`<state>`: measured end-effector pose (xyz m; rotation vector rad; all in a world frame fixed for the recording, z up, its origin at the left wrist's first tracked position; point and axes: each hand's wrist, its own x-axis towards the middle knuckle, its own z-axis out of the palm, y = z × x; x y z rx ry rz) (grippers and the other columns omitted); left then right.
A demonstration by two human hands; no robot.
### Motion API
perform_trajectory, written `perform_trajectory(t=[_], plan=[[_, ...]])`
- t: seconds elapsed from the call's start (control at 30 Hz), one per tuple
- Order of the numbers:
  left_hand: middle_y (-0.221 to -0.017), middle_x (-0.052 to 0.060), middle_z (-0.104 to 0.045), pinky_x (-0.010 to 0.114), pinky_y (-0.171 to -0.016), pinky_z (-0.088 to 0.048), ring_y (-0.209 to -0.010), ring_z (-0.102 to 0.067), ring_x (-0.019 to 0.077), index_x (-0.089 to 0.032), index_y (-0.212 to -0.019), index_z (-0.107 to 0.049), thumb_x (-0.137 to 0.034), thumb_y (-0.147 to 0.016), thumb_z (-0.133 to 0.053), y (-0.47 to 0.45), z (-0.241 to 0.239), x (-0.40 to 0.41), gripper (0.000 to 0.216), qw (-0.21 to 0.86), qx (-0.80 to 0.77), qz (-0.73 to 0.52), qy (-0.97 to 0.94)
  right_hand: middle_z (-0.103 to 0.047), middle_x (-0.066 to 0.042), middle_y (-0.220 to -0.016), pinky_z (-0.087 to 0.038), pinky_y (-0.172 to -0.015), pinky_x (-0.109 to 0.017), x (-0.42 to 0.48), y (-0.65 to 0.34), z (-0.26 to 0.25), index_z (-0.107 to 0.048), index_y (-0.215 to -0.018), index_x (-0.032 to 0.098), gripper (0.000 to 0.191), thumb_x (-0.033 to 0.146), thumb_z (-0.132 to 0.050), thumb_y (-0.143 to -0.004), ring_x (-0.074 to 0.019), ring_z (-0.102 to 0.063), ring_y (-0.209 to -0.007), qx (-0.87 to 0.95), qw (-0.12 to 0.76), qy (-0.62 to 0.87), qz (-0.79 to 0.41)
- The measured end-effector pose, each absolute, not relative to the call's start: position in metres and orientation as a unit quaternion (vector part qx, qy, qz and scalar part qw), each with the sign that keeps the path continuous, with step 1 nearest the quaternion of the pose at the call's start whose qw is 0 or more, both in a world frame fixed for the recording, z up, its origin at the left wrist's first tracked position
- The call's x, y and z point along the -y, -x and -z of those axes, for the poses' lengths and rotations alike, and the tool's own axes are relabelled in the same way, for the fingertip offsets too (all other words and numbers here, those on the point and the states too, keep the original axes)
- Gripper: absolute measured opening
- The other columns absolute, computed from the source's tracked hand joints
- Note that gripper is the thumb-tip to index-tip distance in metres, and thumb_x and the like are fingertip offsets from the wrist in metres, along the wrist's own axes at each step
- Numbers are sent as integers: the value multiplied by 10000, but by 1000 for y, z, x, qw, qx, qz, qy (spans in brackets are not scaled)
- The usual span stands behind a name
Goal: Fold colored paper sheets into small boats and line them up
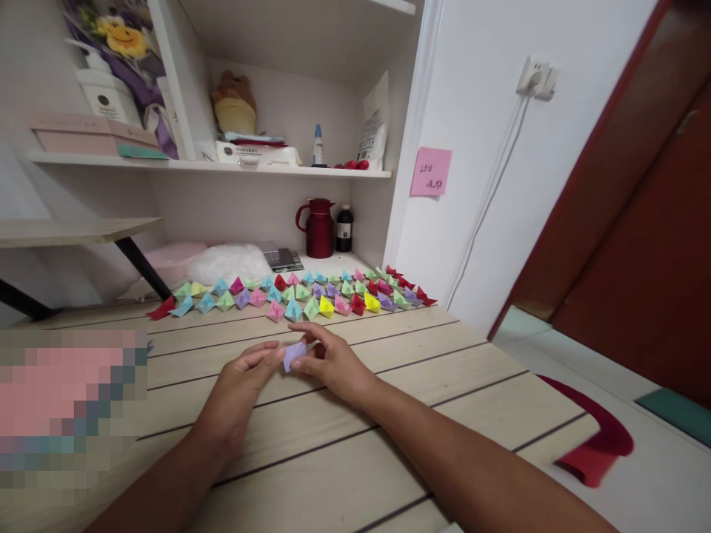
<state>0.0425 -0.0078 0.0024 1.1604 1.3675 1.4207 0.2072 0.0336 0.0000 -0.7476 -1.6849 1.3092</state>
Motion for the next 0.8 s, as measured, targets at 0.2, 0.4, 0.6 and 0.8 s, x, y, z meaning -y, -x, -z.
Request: perform_trajectory(t=[0.2, 0.4, 0.6, 0.8], plan=[[-1248, 104, -603, 363, -1006, -393, -1160, -543, 255, -168, -848, -774, -423, -676, -739, -40, -1, 7, 309, 428, -535, -590, -427, -548, 32, -844, -468, -596, -271, -37, -204, 4, -568, -1155, 252, 579, 300, -815, -633, -97, -560, -574, 588, 456, 297, -598], [-1075, 100, -624, 404, -934, -455, -1043, -595, 275, -185, -709, -756, -378, -681, -693, -38, 2, 4, 205, 295, -589, -522, -542, -567, 15, -650, -419, -563, -260, -41, -209, 3, -642, -752, 172, 243, 406, -706, -744, -121, -497, -578, 692, 421, 366, -459], [-983, 72, -569, 469, -980, -418, -1022, -565, 289, -207, -801, -689, -249, -596, -693, -37, 5, 2, 209, 199, -604, -527, -564, -623, -18, -750, -399, -667, -278, -44, -215, 4, -715, -715, 189, 20, 204, -714, -727, -158, -538, -713, 747, 402, 382, -366], [-903, 48, -654, 416, -927, -453, -958, -613, 256, -237, -753, -703, -263, -657, -659, -39, 4, 0, 109, 194, -582, -513, -600, -624, -21, -790, -427, -697, -275, -44, -214, 6, -740, -769, 208, 41, 191, -711, -745, -164, -567, -749, 773, 389, 366, -342]])
